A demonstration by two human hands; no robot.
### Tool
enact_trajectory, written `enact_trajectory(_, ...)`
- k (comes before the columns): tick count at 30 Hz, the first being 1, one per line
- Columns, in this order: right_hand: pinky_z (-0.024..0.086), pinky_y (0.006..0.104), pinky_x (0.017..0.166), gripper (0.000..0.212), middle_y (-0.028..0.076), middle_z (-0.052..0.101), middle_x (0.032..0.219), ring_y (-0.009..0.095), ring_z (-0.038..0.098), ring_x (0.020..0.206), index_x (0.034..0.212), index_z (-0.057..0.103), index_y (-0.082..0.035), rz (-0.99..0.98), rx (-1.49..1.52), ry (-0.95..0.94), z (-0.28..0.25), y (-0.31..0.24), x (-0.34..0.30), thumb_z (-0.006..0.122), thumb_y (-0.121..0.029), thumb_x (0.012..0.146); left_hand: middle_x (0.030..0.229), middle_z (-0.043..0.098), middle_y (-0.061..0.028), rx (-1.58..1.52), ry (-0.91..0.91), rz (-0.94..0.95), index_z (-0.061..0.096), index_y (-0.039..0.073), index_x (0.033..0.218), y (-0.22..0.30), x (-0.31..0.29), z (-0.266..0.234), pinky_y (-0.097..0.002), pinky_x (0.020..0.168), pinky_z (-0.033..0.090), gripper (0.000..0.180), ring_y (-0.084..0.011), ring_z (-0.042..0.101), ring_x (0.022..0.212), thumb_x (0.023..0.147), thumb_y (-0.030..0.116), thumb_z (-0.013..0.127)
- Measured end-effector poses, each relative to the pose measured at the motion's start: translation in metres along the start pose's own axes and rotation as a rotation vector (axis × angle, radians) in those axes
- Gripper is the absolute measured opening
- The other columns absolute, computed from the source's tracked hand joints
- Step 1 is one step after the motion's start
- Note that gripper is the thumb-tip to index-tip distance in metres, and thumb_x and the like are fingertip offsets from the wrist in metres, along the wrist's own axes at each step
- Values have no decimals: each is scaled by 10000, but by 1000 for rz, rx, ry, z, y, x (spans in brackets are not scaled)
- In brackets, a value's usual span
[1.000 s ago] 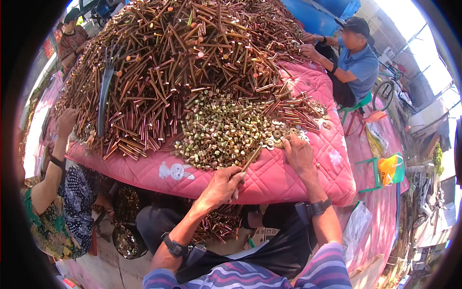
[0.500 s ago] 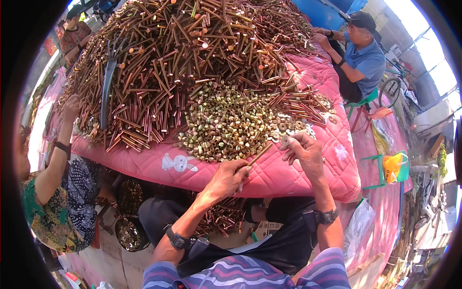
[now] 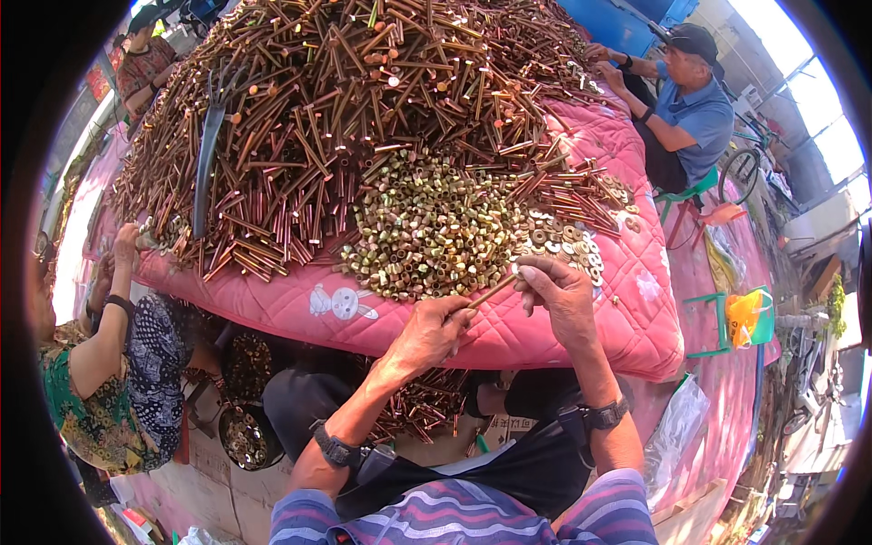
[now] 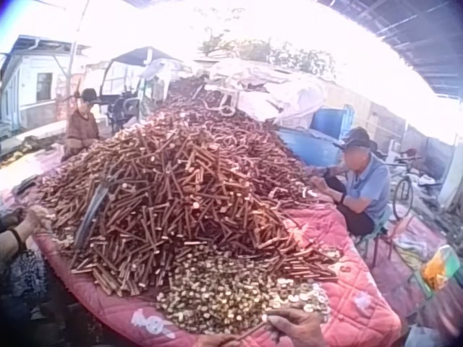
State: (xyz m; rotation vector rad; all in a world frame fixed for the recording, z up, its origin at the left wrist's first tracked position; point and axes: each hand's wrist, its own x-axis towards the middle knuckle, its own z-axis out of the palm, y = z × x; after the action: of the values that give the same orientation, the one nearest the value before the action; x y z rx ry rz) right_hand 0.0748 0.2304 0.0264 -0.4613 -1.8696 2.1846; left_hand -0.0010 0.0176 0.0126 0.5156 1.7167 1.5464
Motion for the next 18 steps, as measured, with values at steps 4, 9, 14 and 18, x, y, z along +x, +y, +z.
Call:
enact_trajectory(4, 523, 219, 539, 217, 73, 689, 828, 91, 620, 625, 1100, 690, 49, -34, -29, -43, 8, 7, -3, 653, -117, 966, 592, 502, 31, -43, 23, 61, 607, 8, 890, -8, 3, 1, -227, 447, 408, 197, -52, 473, 486, 1015, 146, 543)
enact_trajectory(9, 529, 231, 603, 233, 65, 683, 867, 97, 644, 700, 1097, 693, 39, -6, -289, -197, 16, -8, -7, 663, -149, 963, 593, 509, 30, -53, 40, 28, 624, 8, 913, -4, 1, 1, -225, 443, 387, 187, -50, 478, 485, 1011, 155, 562)
enact_trajectory(14, 544, 303, 709, 248, 109, 713, 1011, 181, 692, 866, 1122, 694, -6, -231, -651, 116, -45, -11, 47, 670, -115, 900, 587, 522, 27, -23, 47, 14, 639, 5, 933, -2, 0, -4, -224, 431, 376, 201, -44, 490, 485, 1010, 177, 569)
enact_trajectory(18, 525, 394, 820, 302, 155, 677, 998, 306, 675, 923, 1114, 671, -16, -599, -1344, 366, -117, 11, 94, 700, -111, 829, 580, 528, 22, -36, 30, 20, 641, -4, 935, 1, 1, -1, -224, 425, 375, 218, -43, 488, 475, 1010, 190, 572)
